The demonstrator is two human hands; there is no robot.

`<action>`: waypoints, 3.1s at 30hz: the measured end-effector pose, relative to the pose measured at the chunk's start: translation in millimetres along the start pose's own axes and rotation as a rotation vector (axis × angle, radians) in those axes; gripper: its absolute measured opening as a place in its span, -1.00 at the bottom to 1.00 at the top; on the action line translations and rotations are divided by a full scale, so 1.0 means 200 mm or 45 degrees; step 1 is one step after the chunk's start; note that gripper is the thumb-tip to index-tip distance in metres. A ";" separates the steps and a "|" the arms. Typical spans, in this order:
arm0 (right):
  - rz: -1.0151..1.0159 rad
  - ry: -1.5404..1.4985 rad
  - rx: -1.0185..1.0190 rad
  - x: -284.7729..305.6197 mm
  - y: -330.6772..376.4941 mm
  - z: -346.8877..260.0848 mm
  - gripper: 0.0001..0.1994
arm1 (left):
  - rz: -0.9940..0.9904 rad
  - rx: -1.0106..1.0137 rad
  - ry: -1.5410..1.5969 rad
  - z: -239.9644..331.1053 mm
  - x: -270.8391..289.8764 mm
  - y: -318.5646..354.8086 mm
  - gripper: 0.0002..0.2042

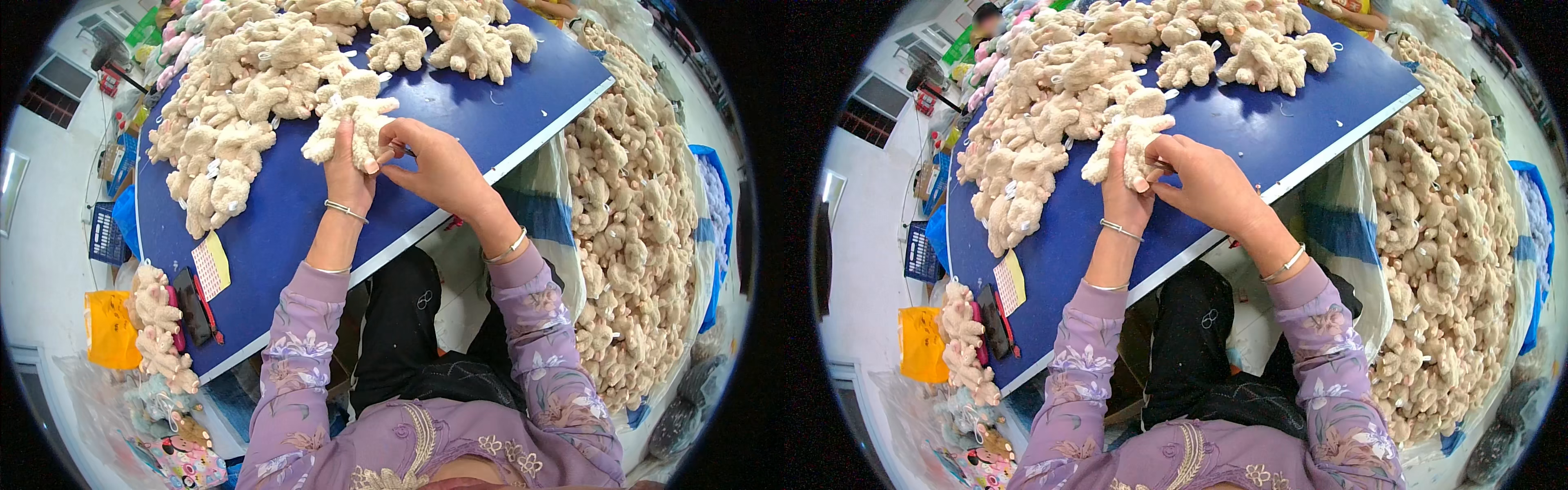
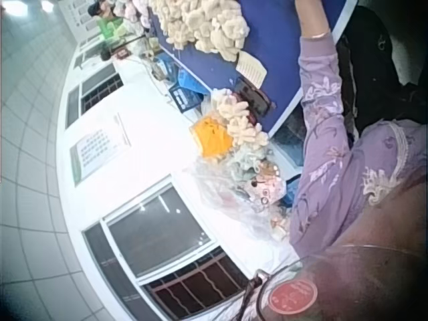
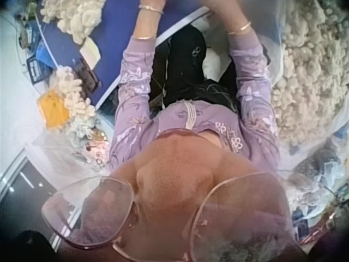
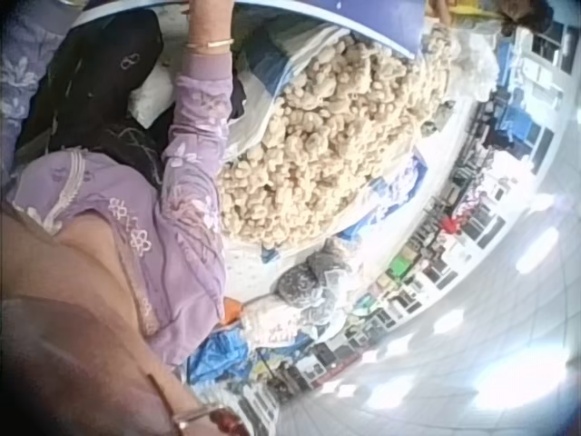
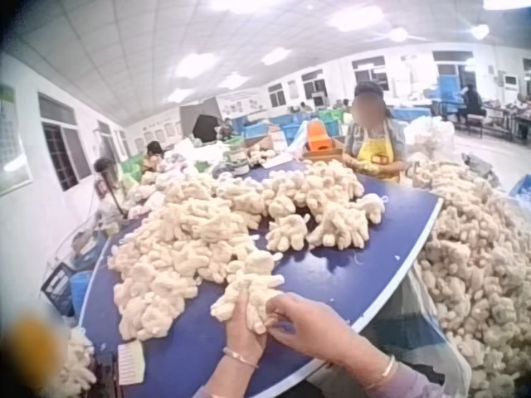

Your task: The person trims small beige stuffed animals one at a time using scissors, then places each finished unit on a blue table. The person also briefly handles a sheet of red stickers and a mobile phone before resuming trimming.

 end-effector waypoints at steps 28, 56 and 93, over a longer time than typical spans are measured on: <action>0.328 -1.288 -0.617 0.06 0.06 0.33 -0.80 | -0.163 0.118 -0.270 -0.05 -0.14 0.06 -0.55; 0.389 -0.459 -0.369 0.14 0.14 0.38 -0.72 | -0.015 0.093 -0.336 -0.03 -0.05 0.04 -0.72; -0.140 -0.761 -0.600 0.05 0.14 0.33 -0.73 | -0.118 -0.019 0.036 0.08 -0.09 -0.01 -0.72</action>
Point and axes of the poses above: each hand's wrist, its own y-axis away from the middle knuckle, its own x-axis out of the back of the hand, z = x × y, the point moved 9 cm from there along -y, towards the middle knuckle, and after that the axes turned 6 degrees about y, right-handed, at the moved point
